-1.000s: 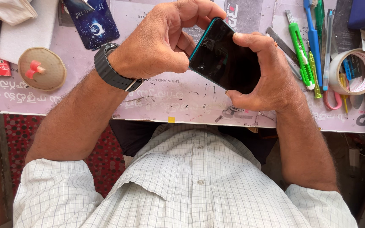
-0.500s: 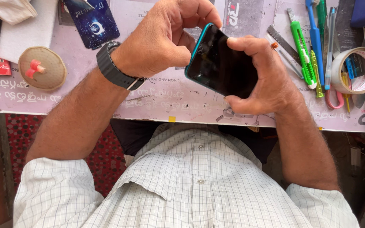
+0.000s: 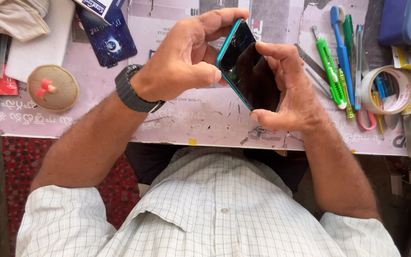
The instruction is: The person removes a SIM tray with a tool, prys the back casing off a mobile phone using a metal strip, and uses a blade to separate internal components.
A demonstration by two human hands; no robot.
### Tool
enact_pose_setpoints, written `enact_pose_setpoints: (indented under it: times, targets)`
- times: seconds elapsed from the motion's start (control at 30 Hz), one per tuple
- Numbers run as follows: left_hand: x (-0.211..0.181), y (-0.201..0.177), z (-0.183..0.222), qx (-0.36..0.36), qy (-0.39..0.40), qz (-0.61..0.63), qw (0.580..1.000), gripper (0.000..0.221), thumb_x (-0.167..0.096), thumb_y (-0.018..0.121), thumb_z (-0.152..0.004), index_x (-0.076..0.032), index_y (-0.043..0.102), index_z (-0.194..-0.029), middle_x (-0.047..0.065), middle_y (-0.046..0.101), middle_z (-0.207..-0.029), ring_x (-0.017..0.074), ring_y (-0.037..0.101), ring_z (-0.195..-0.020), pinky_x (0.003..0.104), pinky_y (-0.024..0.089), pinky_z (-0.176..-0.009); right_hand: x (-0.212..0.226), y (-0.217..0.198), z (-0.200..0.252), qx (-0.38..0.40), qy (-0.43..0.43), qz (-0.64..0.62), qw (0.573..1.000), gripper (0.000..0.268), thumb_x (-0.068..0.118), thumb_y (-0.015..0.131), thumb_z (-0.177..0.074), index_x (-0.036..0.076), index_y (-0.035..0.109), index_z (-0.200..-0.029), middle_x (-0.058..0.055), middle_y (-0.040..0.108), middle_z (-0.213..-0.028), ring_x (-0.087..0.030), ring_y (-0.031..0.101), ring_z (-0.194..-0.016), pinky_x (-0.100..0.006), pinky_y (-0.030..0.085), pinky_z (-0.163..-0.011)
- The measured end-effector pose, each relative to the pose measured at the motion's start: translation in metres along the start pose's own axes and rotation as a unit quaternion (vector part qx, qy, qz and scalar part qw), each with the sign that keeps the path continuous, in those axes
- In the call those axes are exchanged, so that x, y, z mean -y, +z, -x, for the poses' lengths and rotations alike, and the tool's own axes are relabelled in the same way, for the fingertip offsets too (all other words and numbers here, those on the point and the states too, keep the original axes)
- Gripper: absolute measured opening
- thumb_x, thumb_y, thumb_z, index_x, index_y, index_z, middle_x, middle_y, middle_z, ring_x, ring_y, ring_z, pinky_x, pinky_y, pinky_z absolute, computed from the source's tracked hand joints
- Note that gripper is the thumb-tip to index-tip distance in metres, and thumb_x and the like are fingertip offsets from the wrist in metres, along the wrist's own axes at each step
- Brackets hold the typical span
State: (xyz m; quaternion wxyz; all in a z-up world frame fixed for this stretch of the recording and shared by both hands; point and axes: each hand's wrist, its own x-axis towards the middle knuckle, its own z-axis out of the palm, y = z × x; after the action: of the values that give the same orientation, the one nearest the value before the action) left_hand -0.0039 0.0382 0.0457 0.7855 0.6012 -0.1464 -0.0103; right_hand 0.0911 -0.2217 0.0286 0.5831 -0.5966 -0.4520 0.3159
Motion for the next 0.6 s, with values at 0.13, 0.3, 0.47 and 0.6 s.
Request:
enact_pose_setpoints:
  times: [0.13,0.3,0.47,0.6]
  targets:
    - [0.008,0.005,0.004,-0.049,0.009,-0.015,0.999,0.074,0.002,0.058,-0.088,0.010,0.035,-0.158,0.020,0.058,-0.141,0.0211,0.065,-0.124,0.035,0.063,-0.102,0.000,0.004,-0.001,-0.012,0.035,-0.012,0.999,0.091,0.014,0.079,-0.082,0.010,0.026,-0.156,-0.012,0.059,-0.132,-0.018,0.056,-0.120,-0.032,0.046,-0.106]
    - [0.011,0.013,0.007,-0.098,0.036,-0.030,0.994,0.063,0.011,0.047,-0.089,0.013,0.042,-0.152,0.024,0.061,-0.141,0.0235,0.064,-0.133,0.036,0.060,-0.115,0.001,0.010,-0.004,-0.037,0.037,0.050,0.997,0.093,0.006,0.077,-0.078,0.009,0.026,-0.156,-0.015,0.056,-0.138,-0.020,0.054,-0.129,-0.035,0.045,-0.119]
    - [0.012,0.010,0.009,-0.097,0.051,-0.054,0.992,0.055,0.018,0.047,-0.091,0.014,0.046,-0.146,0.023,0.062,-0.141,0.0232,0.065,-0.132,0.036,0.055,-0.118,0.002,0.013,-0.004,-0.054,0.033,0.117,0.991,0.095,0.002,0.082,-0.075,0.007,0.027,-0.151,-0.018,0.053,-0.143,-0.023,0.052,-0.140,-0.040,0.044,-0.125]
    - [0.005,-0.001,0.007,-0.059,0.040,-0.048,0.996,0.051,0.019,0.051,-0.094,0.013,0.049,-0.145,0.022,0.063,-0.138,0.0227,0.067,-0.129,0.035,0.059,-0.113,-0.001,0.009,-0.005,-0.053,0.015,0.135,0.989,0.096,0.004,0.084,-0.075,0.009,0.029,-0.153,-0.014,0.056,-0.134,-0.020,0.058,-0.132,-0.035,0.051,-0.114]
